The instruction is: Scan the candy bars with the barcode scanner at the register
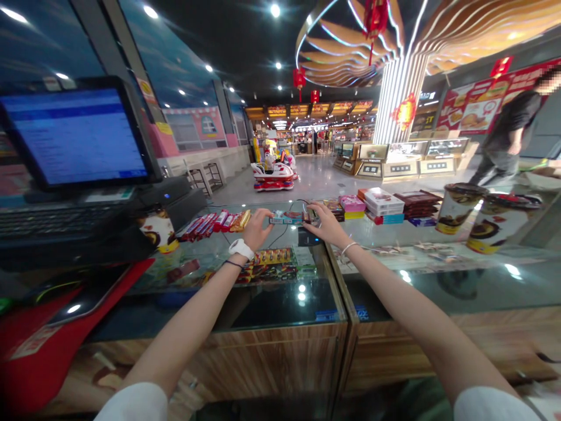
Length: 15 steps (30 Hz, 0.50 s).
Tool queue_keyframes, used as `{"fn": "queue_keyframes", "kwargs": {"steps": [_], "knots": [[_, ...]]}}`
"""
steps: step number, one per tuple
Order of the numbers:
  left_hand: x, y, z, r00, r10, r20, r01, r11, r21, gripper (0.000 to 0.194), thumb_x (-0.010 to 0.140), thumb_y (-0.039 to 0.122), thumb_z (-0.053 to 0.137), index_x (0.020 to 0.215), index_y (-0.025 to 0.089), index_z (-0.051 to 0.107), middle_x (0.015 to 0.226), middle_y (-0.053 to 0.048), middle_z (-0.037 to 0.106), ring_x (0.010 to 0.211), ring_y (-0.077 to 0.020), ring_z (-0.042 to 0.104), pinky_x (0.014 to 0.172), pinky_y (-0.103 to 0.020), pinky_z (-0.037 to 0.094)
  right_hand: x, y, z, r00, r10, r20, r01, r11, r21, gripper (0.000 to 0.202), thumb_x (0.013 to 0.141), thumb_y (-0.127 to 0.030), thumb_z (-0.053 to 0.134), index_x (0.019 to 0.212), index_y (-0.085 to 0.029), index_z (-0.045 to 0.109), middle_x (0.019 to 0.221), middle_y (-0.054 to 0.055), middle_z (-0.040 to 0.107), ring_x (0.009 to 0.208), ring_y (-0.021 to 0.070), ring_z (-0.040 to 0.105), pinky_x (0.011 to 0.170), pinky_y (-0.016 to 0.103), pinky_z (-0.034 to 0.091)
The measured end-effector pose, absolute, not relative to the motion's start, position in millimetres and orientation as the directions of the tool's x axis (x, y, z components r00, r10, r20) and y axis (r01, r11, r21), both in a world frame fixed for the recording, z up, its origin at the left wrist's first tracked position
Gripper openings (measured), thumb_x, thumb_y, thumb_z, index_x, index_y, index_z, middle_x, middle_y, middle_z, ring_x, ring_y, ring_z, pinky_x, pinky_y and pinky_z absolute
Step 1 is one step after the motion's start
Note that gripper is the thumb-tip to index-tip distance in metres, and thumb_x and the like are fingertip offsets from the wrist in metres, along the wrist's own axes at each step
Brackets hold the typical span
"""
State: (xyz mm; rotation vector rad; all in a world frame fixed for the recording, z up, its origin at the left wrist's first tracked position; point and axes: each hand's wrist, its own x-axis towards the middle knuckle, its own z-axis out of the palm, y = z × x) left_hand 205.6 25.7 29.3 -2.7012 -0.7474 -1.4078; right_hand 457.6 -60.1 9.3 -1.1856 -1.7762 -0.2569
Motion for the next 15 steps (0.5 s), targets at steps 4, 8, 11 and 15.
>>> {"fn": "queue_keyframes", "kwargs": {"steps": [4,8,11,15], "knots": [[207,24,35,0.461,0.417,0.783,0.369,-0.893,0.258,0.023,0.080,0.003,0.059,0.092,0.022,0.054,0.104,-0.004,0.064,0.106,-0.0203,0.062,0.096,-0.035,0.049,453,-66,13,-0.147,0.701,0.698,0.786,0.511,-0.348,0.049,0.086,-0.044,0.063,0.129,-0.022,0.055,0.132,0.012,0.060,0.127,0.0303,0.053,0.111,0.051,0.038],[202,26,45,0.399,0.474,0.785,0.374,-0.866,0.332,0.021,0.081,0.005,0.060,0.092,0.022,0.055,0.103,-0.004,0.067,0.105,-0.0199,0.063,0.097,-0.036,0.049,444,-76,26,-0.213,0.750,0.626,0.778,0.518,-0.356,0.048,0.087,-0.041,0.062,0.131,-0.023,0.057,0.130,0.009,0.063,0.124,0.0286,0.056,0.113,0.050,0.034],[194,33,48,0.358,0.517,0.778,0.399,-0.837,0.374,0.020,0.080,0.006,0.060,0.092,0.022,0.057,0.103,-0.004,0.068,0.104,-0.0207,0.064,0.097,-0.039,0.050,432,-78,31,-0.228,0.746,0.625,0.773,0.530,-0.350,0.052,0.085,-0.041,0.066,0.132,-0.023,0.058,0.129,0.009,0.065,0.123,0.0286,0.057,0.111,0.049,0.037],[180,48,43,0.353,0.550,0.757,0.459,-0.807,0.372,0.021,0.080,0.007,0.060,0.096,0.021,0.060,0.107,-0.006,0.069,0.106,-0.0217,0.064,0.098,-0.039,0.050,407,-72,26,-0.199,0.737,0.646,0.808,0.497,-0.317,0.050,0.084,-0.044,0.068,0.130,-0.023,0.062,0.125,0.010,0.067,0.119,0.0282,0.059,0.110,0.049,0.038]]}}
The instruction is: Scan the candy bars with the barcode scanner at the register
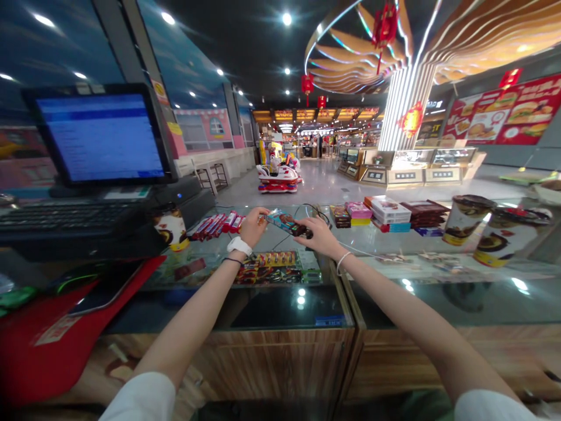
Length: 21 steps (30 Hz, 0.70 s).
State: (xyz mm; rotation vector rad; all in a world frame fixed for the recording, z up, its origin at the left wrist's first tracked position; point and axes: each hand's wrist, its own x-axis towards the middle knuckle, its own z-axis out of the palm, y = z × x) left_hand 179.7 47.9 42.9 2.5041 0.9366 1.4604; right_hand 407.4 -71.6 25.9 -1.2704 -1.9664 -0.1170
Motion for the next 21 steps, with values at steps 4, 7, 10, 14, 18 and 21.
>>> {"fn": "queue_keyframes", "kwargs": {"steps": [4,7,10,14,18,21], "knots": [[159,61,35,0.340,0.587,0.735,0.583,-0.745,0.324,0.037,0.082,0.008,0.058,0.117,0.019,0.058,0.123,-0.011,0.066,0.117,-0.0243,0.061,0.104,-0.041,0.047,377,-60,21,-0.091,0.752,0.653,0.876,0.372,-0.306,0.050,0.083,-0.043,0.070,0.128,-0.022,0.065,0.122,0.010,0.068,0.118,0.0288,0.060,0.113,0.051,0.034],[141,69,28,0.331,0.625,0.707,0.699,-0.666,0.261,0.042,0.084,0.009,0.054,0.125,0.017,0.057,0.127,-0.012,0.065,0.120,-0.0267,0.059,0.107,-0.044,0.044,355,-47,21,0.001,0.772,0.635,0.902,0.273,-0.333,0.049,0.083,-0.042,0.069,0.126,-0.020,0.066,0.121,0.011,0.069,0.116,0.0278,0.060,0.115,0.050,0.030],[129,73,20,0.364,0.657,0.660,0.772,-0.610,0.181,0.040,0.087,0.012,0.051,0.125,0.018,0.059,0.127,-0.013,0.066,0.121,-0.0277,0.059,0.111,-0.047,0.039,337,-33,23,0.089,0.798,0.596,0.929,0.150,-0.339,0.049,0.084,-0.044,0.067,0.127,-0.020,0.065,0.124,0.011,0.068,0.119,0.0282,0.058,0.118,0.050,0.024],[129,73,11,0.440,0.689,0.576,0.802,-0.590,0.092,0.041,0.089,0.015,0.048,0.128,0.019,0.060,0.131,-0.012,0.065,0.126,-0.0274,0.056,0.120,-0.051,0.026,321,-18,26,0.175,0.806,0.566,0.959,-0.009,-0.285,0.048,0.086,-0.045,0.063,0.127,-0.020,0.065,0.123,0.013,0.067,0.123,0.0321,0.055,0.117,0.052,0.021],[137,69,3,0.505,0.705,0.499,0.801,-0.597,0.033,0.040,0.091,0.021,0.047,0.128,0.023,0.061,0.139,-0.010,0.061,0.133,-0.0273,0.051,0.123,-0.054,0.018,308,-12,28,0.226,0.819,0.527,0.957,-0.085,-0.278,0.045,0.086,-0.043,0.060,0.123,-0.018,0.068,0.118,0.016,0.068,0.115,0.0327,0.059,0.106,0.045,0.036],[142,67,-2,0.543,0.718,0.436,0.801,-0.599,-0.011,0.043,0.092,0.025,0.046,0.133,0.024,0.059,0.146,-0.009,0.056,0.139,-0.0287,0.044,0.124,-0.056,0.015,298,-8,27,0.235,0.841,0.487,0.948,-0.089,-0.304,0.045,0.087,-0.041,0.059,0.125,-0.018,0.065,0.118,0.017,0.066,0.113,0.0322,0.060,0.096,0.041,0.042]]}}
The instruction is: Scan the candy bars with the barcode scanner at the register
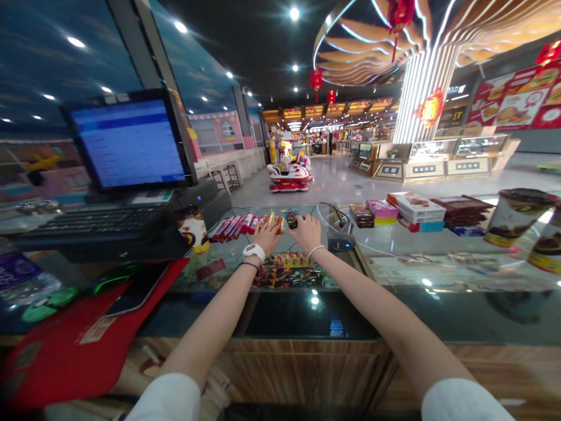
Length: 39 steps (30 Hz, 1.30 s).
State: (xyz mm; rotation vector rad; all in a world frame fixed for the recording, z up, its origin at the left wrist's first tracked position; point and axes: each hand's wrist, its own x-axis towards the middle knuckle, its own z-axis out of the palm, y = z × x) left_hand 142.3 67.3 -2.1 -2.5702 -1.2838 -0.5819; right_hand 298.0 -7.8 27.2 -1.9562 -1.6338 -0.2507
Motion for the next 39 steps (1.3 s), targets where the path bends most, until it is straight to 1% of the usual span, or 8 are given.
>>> {"fn": "queue_keyframes", "kwargs": {"steps": [7,10,14,18,21,24,31,39], "knots": [[145,67,-7,0.546,0.743,0.386,0.815,-0.578,-0.040,0.051,0.091,0.031,0.046,0.140,0.021,0.054,0.152,-0.008,0.049,0.146,-0.0332,0.034,0.125,-0.057,0.011,281,13,13,0.319,0.849,0.421,0.924,-0.179,-0.339,0.041,0.088,-0.040,0.057,0.121,-0.017,0.064,0.122,0.019,0.062,0.115,0.0347,0.059,0.093,0.045,0.044],[145,67,-8,0.548,0.751,0.368,0.816,-0.576,-0.040,0.051,0.091,0.029,0.046,0.140,0.021,0.055,0.149,-0.009,0.052,0.146,-0.0341,0.034,0.125,-0.057,0.011,279,19,4,0.329,0.861,0.389,0.922,-0.204,-0.328,0.041,0.088,-0.039,0.058,0.122,-0.016,0.062,0.124,0.021,0.061,0.115,0.0360,0.059,0.096,0.051,0.042],[143,67,-10,0.550,0.739,0.388,0.809,-0.587,-0.030,0.049,0.090,0.026,0.047,0.138,0.026,0.057,0.145,-0.008,0.057,0.144,-0.0334,0.036,0.123,-0.062,0.012,279,22,-6,0.276,0.886,0.373,0.945,-0.180,-0.272,0.050,0.088,-0.048,0.060,0.124,-0.014,0.060,0.127,0.023,0.060,0.119,0.0382,0.057,0.104,0.058,0.034],[142,68,-11,0.539,0.746,0.390,0.812,-0.583,-0.009,0.049,0.090,0.025,0.047,0.138,0.029,0.056,0.143,-0.007,0.058,0.144,-0.0334,0.037,0.122,-0.065,0.013,282,24,-11,0.196,0.924,0.327,0.961,-0.113,-0.254,0.050,0.094,-0.051,0.050,0.126,-0.014,0.060,0.128,0.022,0.060,0.120,0.0355,0.058,0.105,0.052,0.035],[142,67,-10,0.530,0.757,0.382,0.820,-0.572,-0.003,0.047,0.090,0.024,0.046,0.135,0.027,0.058,0.143,-0.008,0.058,0.144,-0.0337,0.037,0.122,-0.064,0.012,289,28,-14,0.145,0.942,0.302,0.957,-0.057,-0.284,0.044,0.096,-0.043,0.047,0.132,-0.019,0.058,0.130,0.018,0.060,0.121,0.0312,0.058,0.104,0.045,0.038],[142,67,-9,0.511,0.776,0.370,0.834,-0.552,0.005,0.044,0.091,0.025,0.047,0.133,0.024,0.059,0.143,-0.009,0.058,0.145,-0.0336,0.036,0.123,-0.061,0.011,295,32,-17,0.097,0.956,0.278,0.951,-0.007,-0.308,0.047,0.096,-0.036,0.047,0.141,-0.021,0.052,0.134,0.016,0.059,0.125,0.0290,0.056,0.106,0.042,0.037],[138,72,-10,0.471,0.806,0.358,0.855,-0.517,0.039,0.043,0.092,0.025,0.046,0.132,0.021,0.060,0.143,-0.010,0.057,0.146,-0.0345,0.033,0.124,-0.061,0.008,297,37,-22,0.016,0.968,0.249,0.949,0.063,-0.308,0.055,0.097,-0.036,0.045,0.150,-0.022,0.043,0.149,0.015,0.049,0.137,0.0300,0.046,0.114,0.048,0.032],[135,71,-5,0.457,0.826,0.329,0.867,-0.497,0.044,0.046,0.093,0.026,0.043,0.136,0.020,0.057,0.147,-0.010,0.054,0.147,-0.0354,0.031,0.123,-0.063,0.010,294,35,-19,-0.010,0.976,0.217,0.952,0.076,-0.297,0.057,0.099,-0.039,0.043,0.153,-0.024,0.037,0.156,0.015,0.041,0.142,0.0298,0.040,0.117,0.051,0.028]]}}
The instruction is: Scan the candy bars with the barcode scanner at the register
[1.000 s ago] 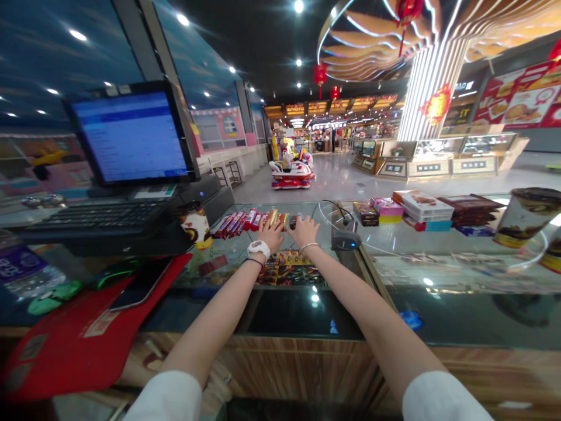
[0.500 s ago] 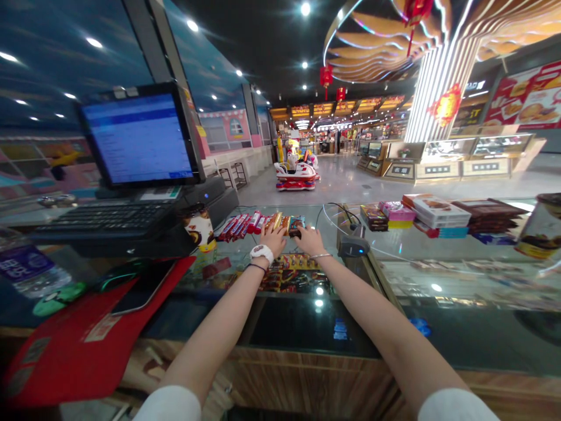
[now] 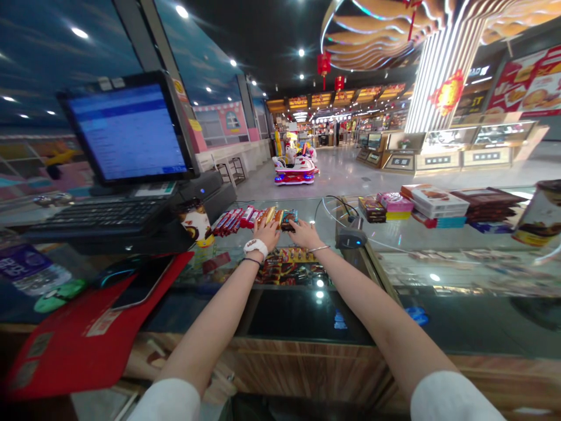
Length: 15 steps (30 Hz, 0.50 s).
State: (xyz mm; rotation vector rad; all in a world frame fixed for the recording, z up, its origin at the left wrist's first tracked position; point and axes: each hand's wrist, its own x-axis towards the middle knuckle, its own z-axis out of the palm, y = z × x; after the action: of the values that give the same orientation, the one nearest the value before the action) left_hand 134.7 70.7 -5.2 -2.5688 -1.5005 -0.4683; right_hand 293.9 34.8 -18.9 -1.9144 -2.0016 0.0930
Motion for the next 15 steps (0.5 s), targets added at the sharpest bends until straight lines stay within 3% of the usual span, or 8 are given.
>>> {"fn": "queue_keyframes", "kwargs": {"steps": [10,15], "knots": [[136,61,2,0.438,0.850,0.293,0.891,-0.453,-0.017,0.050,0.096,0.031,0.040,0.145,0.022,0.049,0.155,-0.005,0.045,0.151,-0.0299,0.023,0.125,-0.056,0.009,293,36,-24,0.015,0.971,0.239,0.961,0.052,-0.273,0.062,0.098,-0.039,0.045,0.157,-0.027,0.029,0.162,0.010,0.032,0.147,0.0297,0.033,0.117,0.050,0.028],[138,58,2,0.442,0.839,0.319,0.887,-0.461,-0.017,0.053,0.097,0.031,0.040,0.149,0.023,0.043,0.158,-0.005,0.041,0.152,-0.0269,0.020,0.125,-0.056,0.011,293,36,-25,-0.001,0.951,0.310,0.948,0.099,-0.302,0.068,0.095,-0.035,0.050,0.157,-0.019,0.027,0.162,0.014,0.030,0.149,0.0307,0.028,0.119,0.050,0.026]]}}
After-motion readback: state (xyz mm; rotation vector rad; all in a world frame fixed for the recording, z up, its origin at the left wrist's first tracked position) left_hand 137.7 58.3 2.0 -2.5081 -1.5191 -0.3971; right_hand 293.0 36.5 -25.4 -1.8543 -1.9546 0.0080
